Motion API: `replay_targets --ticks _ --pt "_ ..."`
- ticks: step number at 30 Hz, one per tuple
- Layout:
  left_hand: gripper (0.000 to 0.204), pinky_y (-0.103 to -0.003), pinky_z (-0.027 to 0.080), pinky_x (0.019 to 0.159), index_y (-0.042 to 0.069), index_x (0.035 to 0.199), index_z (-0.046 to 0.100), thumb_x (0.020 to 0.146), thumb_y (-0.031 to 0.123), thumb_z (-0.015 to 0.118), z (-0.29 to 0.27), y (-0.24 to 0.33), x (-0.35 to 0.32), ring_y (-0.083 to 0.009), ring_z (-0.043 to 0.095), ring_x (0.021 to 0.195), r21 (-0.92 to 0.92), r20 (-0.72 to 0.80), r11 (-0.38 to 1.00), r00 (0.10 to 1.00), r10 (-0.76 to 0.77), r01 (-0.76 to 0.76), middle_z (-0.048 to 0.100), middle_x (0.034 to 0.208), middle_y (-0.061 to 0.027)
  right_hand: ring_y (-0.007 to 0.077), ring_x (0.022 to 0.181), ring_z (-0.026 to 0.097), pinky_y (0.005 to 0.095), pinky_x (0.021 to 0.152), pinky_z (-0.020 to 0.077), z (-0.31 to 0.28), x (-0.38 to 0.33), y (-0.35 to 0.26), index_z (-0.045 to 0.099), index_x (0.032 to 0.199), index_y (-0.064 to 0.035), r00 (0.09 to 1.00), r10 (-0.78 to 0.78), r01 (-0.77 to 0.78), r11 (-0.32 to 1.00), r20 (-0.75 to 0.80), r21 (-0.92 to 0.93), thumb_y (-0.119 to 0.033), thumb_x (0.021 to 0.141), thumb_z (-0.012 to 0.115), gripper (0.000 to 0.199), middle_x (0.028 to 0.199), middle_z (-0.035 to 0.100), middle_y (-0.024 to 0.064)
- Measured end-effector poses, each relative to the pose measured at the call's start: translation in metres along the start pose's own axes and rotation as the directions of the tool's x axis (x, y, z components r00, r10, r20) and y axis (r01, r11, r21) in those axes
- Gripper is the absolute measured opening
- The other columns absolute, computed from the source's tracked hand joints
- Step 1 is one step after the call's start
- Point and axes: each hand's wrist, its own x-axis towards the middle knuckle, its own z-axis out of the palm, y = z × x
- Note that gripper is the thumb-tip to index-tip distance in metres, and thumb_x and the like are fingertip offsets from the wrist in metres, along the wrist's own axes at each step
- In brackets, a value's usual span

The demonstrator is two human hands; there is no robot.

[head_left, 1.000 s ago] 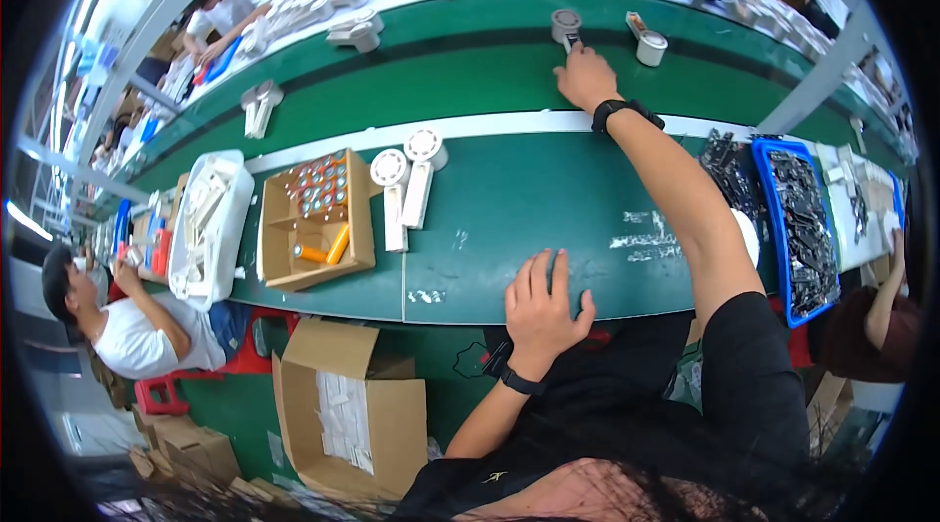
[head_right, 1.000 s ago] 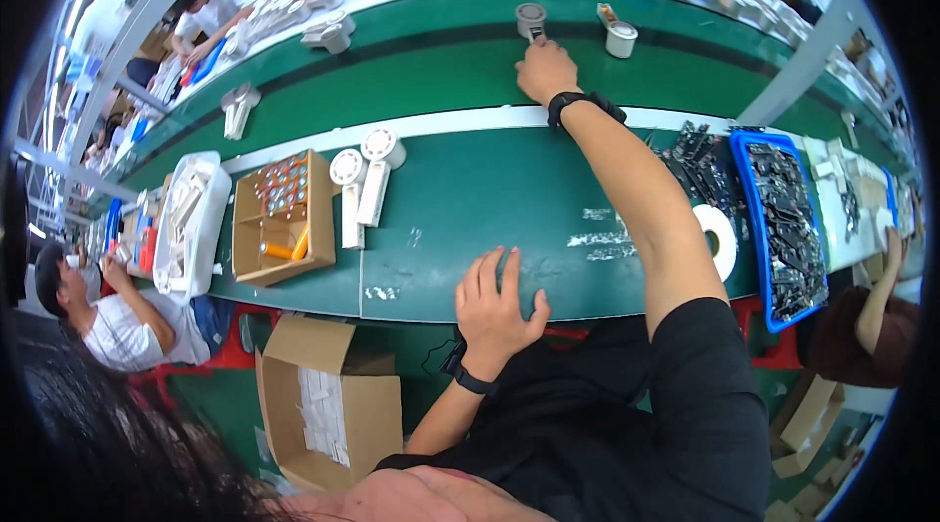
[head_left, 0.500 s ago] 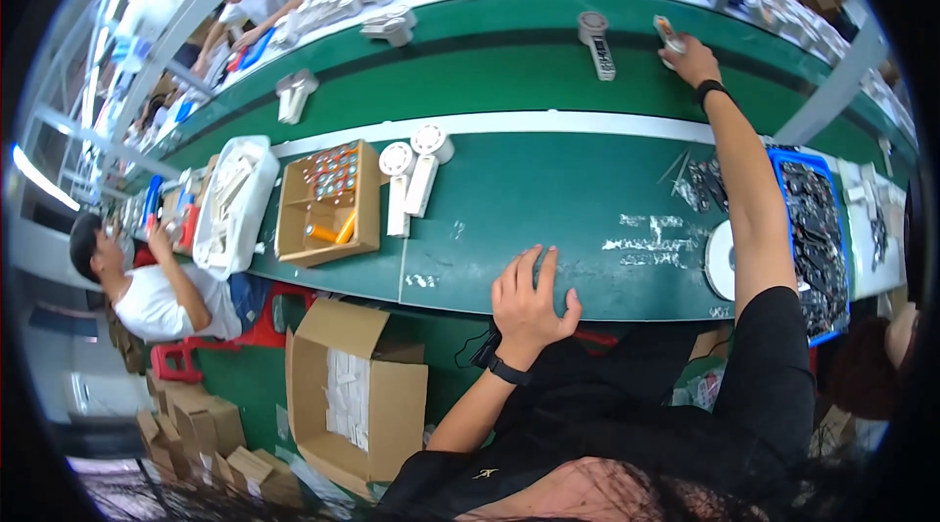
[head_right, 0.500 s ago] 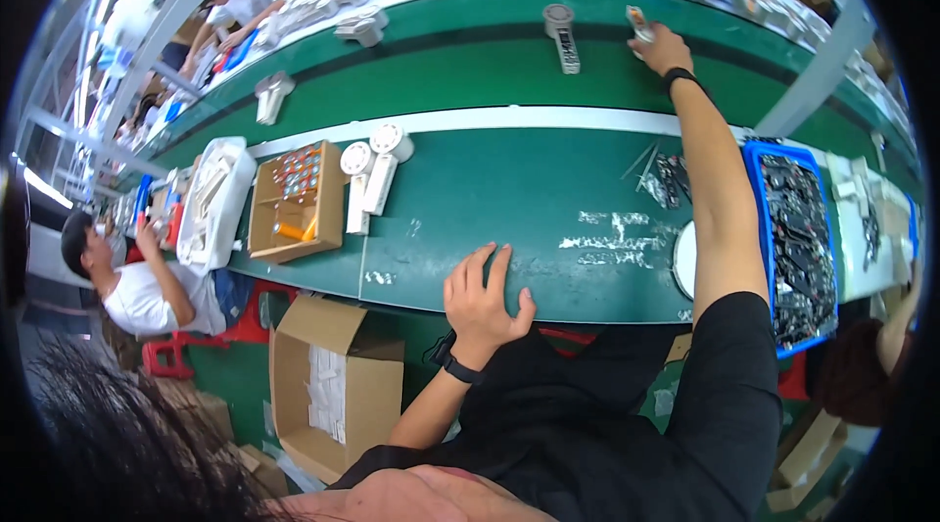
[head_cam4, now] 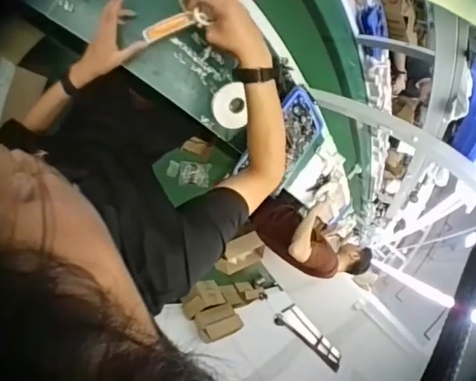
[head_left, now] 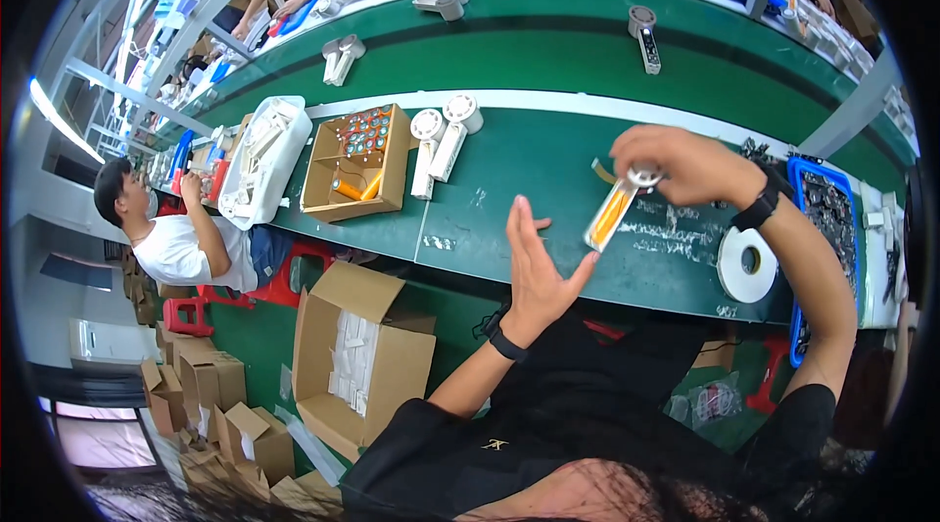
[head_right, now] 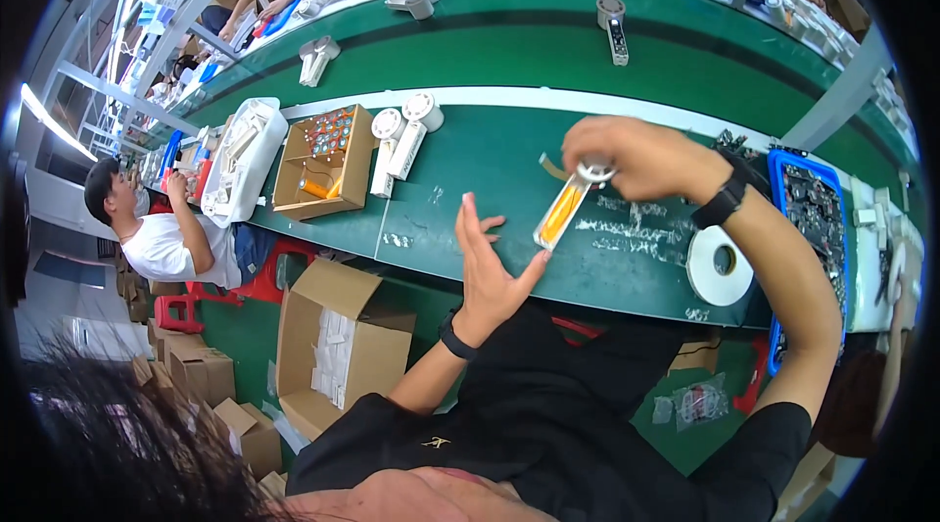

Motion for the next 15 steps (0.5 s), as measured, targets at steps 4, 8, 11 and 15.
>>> replay_targets --ticks 4,8,11,15 --pt "0.081 -0.048 0.055 0.096 -0.002 0.153 0.052 0.084 0.019 0.090 0.000 0.004 0.001 -0.0398 0.063 0.116 -0.045 0.323 0.987 0.933 0.160 -0.154 0.064 0.131 -0.0222 0.0349 0.121 0.063 0.0421 0.099 0.0544 0.023 0.011 -0.014 0.066 0.116 -0.0109 0.984 0.040 -0.030 0.998 0.173 -0.057 0.012 0.076 0.066 0.047 0.129 0.065 0.0096" --pt "0.068 -0.043 0.058 0.088 -0.001 0.147 0.057 0.086 0.011 0.087 0.013 0.002 -0.011 -0.0383 0.066 0.112 -0.078 0.363 0.988 0.918 0.156 -0.137 0.064 0.128 -0.0210 0.0355 0.129 0.059 0.0444 0.102 0.0541 0.054 0.005 -0.001 0.067 0.120 -0.0114 1.000 -0.008 0.011 0.992 0.026 -0.128 0.013 0.076 0.066 0.051 0.141 0.060 0.0104" --pt "0.058 -0.043 0.059 0.088 0.002 0.138 0.065 0.086 0.011 0.088 0.016 0.001 -0.008 -0.0383 0.068 0.105 -0.005 0.354 0.986 0.922 0.159 -0.168 0.064 0.123 -0.0199 0.0363 0.130 0.059 0.0457 0.102 0.0536 0.066 -0.015 -0.017 0.068 0.124 -0.0114 0.980 0.001 -0.048 0.972 -0.201 -0.229 0.012 0.077 0.067 0.053 0.145 0.059 0.0123" --pt "0.052 -0.040 0.059 0.080 0.001 0.127 0.070 0.082 0.013 0.093 0.014 -0.005 -0.009 -0.0335 0.070 0.097 -0.023 0.358 0.979 0.912 0.199 -0.204 0.065 0.121 -0.0176 0.0362 0.122 0.064 0.0449 0.100 0.0545 0.098 -0.061 -0.088 0.070 0.124 -0.0089 0.782 0.275 -0.348 0.937 -0.559 -0.026 0.007 0.083 0.070 0.044 0.134 0.066 0.0144"
